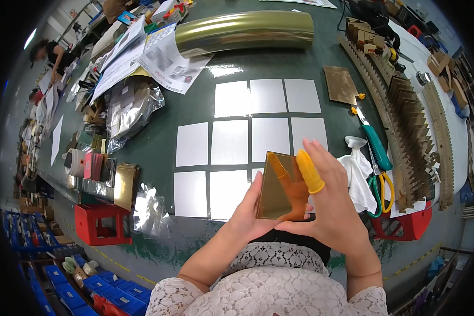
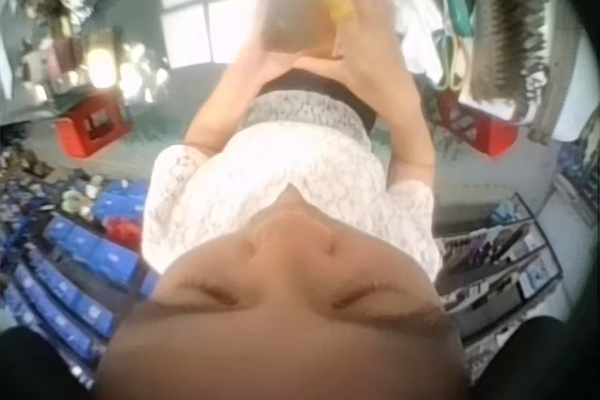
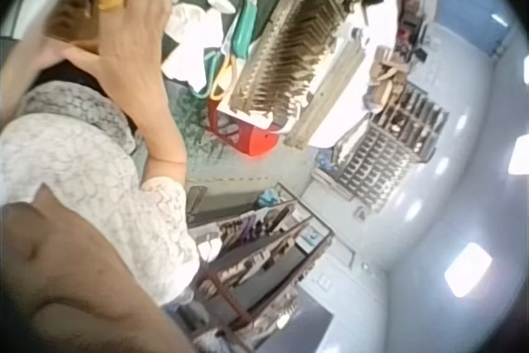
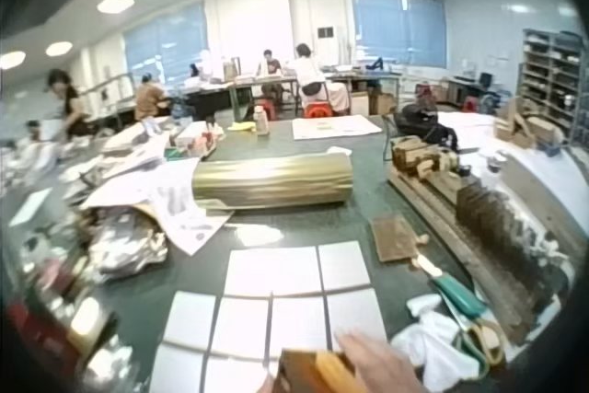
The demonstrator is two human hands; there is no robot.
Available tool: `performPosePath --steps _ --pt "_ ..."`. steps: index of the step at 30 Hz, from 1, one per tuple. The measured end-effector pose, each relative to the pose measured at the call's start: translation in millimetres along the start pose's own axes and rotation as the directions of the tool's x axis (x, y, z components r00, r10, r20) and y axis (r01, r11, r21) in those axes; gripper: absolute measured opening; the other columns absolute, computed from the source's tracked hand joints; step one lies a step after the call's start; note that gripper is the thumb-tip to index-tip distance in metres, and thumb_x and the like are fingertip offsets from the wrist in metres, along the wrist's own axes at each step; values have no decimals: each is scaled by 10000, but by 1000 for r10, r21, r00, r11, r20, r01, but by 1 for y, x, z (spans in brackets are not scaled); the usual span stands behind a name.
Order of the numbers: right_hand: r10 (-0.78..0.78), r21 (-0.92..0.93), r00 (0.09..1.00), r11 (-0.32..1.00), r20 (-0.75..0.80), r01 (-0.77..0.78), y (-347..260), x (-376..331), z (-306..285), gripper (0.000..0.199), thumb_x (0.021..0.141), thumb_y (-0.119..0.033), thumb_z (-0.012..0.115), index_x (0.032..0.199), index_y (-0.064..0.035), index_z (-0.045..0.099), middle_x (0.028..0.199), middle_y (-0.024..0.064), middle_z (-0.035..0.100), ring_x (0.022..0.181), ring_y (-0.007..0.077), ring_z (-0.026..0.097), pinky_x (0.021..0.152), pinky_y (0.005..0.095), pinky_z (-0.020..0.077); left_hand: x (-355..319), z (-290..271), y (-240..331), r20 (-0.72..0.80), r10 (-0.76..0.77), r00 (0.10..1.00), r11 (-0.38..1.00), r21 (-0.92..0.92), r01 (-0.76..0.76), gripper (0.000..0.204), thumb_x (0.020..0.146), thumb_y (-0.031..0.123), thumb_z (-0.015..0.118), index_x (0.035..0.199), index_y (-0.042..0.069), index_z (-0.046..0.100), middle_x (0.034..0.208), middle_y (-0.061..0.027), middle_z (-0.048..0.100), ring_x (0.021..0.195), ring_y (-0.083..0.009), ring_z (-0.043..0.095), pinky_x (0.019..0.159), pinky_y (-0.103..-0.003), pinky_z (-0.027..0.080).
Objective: The person cleans small square mirrors using a white cloth. They pick up mirrors from a stack, wipe the reflective surface, and place them back down. The person also uses a yellow tool to smooth the surface of the mirrors.
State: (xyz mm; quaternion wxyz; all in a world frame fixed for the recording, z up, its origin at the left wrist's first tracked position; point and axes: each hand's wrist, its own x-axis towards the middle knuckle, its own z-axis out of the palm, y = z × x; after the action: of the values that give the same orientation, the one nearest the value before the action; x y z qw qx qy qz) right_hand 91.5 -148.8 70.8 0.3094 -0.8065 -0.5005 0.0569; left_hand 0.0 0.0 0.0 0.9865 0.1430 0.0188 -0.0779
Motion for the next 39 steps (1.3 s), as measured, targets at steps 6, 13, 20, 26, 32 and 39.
performPosePath --steps 6,13,20,26,32,39 --pt "-34 -27 998 999 47 35 6 4 9 1088 585 -340 871 1451 -31 290 1434 170 362 1349 350 323 1126 465 226 -3 5 0 -184 -8 983 980 193 44 605 1034 472 205 1487 71 225 1439 -166 392 1309 -308 433 1087 -491 363" --pt "41 475 994 880 -102 13 22 -6 12 1264 476 -266 925 1490 -58 199 1344 157 455 1271 305 460 1074 446 336 -6 -3 17 133 143 981 728 657 -196 1179 676 339 857 1521 54 86 1545 -179 209 1454 -291 182 1164 -447 185" --pt "-16 740 964 638 -264 214 28 -13 32 1312 481 -257 881 1506 -35 92 1385 199 422 1346 368 390 1132 501 253 -12 24 29 265 173 949 260 917 -304 1243 621 216 885 1524 53 46 1516 -197 270 1430 -316 237 1168 -456 164" --pt "-5 775 965 595 -261 213 28 -14 44 1366 475 -284 897 1519 -43 50 1416 205 404 1369 362 354 1141 486 206 -11 23 26 299 190 935 251 906 -341 1233 642 245 870 1526 65 30 1477 -184 318 1405 -324 277 1160 -466 188" --pt "74 663 956 735 -285 141 39 -11 27 1322 543 -471 884 1509 -14 106 1450 213 363 1378 334 328 1141 456 211 -9 28 68 268 167 949 -82 963 -258 1196 643 239 859 1524 61 70 1421 -177 374 1361 -319 337 1144 -452 225" --pt "211 329 861 943 -463 -54 73 -11 23 1100 696 -610 733 1462 15 248 1447 200 379 1361 335 338 1135 453 210 14 1 230 159 166 973 -641 768 -16 1127 577 157 849 1502 54 213 1374 -137 438 1325 -256 391 1143 -377 245"
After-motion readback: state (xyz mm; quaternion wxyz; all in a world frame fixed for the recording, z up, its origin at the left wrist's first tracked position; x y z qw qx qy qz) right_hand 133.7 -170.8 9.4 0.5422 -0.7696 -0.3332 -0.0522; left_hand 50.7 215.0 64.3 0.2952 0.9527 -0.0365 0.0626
